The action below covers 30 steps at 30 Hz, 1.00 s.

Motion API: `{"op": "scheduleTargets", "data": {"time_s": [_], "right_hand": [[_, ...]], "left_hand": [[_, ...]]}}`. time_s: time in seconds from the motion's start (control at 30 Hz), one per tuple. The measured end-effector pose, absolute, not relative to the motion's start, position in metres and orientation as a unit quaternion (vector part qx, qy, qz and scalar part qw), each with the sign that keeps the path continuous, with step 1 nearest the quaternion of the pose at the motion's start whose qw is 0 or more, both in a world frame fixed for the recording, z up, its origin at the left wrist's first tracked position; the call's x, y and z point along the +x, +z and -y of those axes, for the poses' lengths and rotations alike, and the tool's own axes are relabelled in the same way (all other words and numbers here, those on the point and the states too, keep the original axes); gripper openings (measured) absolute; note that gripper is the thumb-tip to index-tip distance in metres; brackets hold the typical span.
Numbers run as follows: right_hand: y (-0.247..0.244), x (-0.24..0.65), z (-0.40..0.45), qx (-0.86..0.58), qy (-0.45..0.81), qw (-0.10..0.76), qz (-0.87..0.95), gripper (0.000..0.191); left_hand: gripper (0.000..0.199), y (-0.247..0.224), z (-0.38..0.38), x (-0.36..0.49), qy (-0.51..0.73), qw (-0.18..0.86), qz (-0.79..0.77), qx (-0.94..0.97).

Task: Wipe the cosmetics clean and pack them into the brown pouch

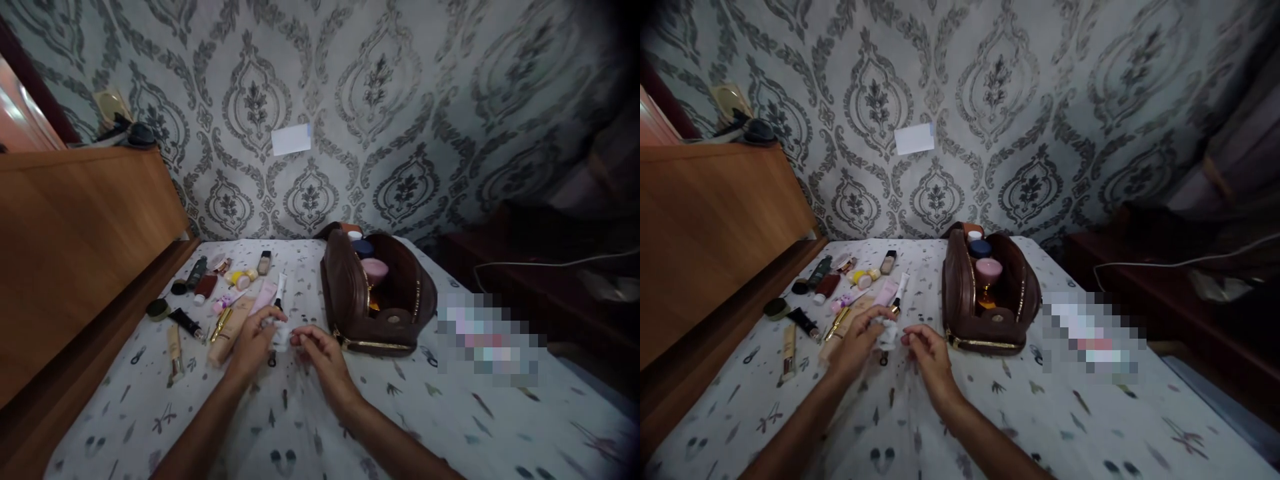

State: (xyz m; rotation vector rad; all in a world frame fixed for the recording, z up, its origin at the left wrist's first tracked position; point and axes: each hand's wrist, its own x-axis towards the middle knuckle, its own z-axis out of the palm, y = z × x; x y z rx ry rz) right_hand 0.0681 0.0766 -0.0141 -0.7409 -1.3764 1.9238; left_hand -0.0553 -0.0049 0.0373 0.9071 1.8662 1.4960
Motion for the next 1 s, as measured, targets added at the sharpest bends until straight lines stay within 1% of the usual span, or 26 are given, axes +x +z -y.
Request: {"op": "scheduleTargets", "data": {"time_s": [0.1, 0.2, 0.33, 0.47, 0.63, 0.73, 0.8, 0.9, 1.0], "right_hand": [[-0.022, 0.071, -0.077, -0.272, 0.725, 0.324, 0.544, 0.046], [-0.023, 0.074, -0.078, -0.248, 0.728, 0.315, 0.557, 0.046], [-0.021, 0.075, -0.080, -0.246, 0.738, 0.307, 0.548, 0.048], [-0.024, 0.074, -0.082, -0.249, 0.739, 0.297, 0.551, 0.049], [-0.023, 0.075, -0.082, -0.243, 0.742, 0.285, 0.555, 0.048], [-0.020, 0.078, -0.081, -0.233, 0.751, 0.283, 0.549, 0.045], [-0.019, 0.078, -0.081, -0.231, 0.759, 0.283, 0.539, 0.042], [-0.021, 0.079, -0.083, -0.232, 0.774, 0.288, 0.513, 0.039], [-0.023, 0.081, -0.085, -0.217, 0.800, 0.301, 0.471, 0.042]], "left_hand": [[0.030, 0.055, -0.013, -0.092, 0.352, 0.081, -0.792, 0.493], [0.036, 0.066, -0.043, -0.132, 0.286, 0.027, -0.823, 0.489], [0.038, 0.067, -0.088, -0.168, 0.192, -0.016, -0.876, 0.443], [0.045, 0.058, -0.122, -0.178, 0.104, -0.051, -0.902, 0.416], [0.041, 0.043, -0.143, -0.180, 0.027, -0.049, -0.914, 0.403], [0.036, 0.043, -0.147, -0.179, 0.004, -0.037, -0.918, 0.394], [0.037, 0.049, -0.147, -0.179, 0.002, -0.038, -0.919, 0.393], [0.045, 0.063, -0.141, -0.176, 0.014, -0.049, -0.913, 0.404], [0.052, 0.075, -0.117, -0.160, 0.030, -0.052, -0.904, 0.424]]}}
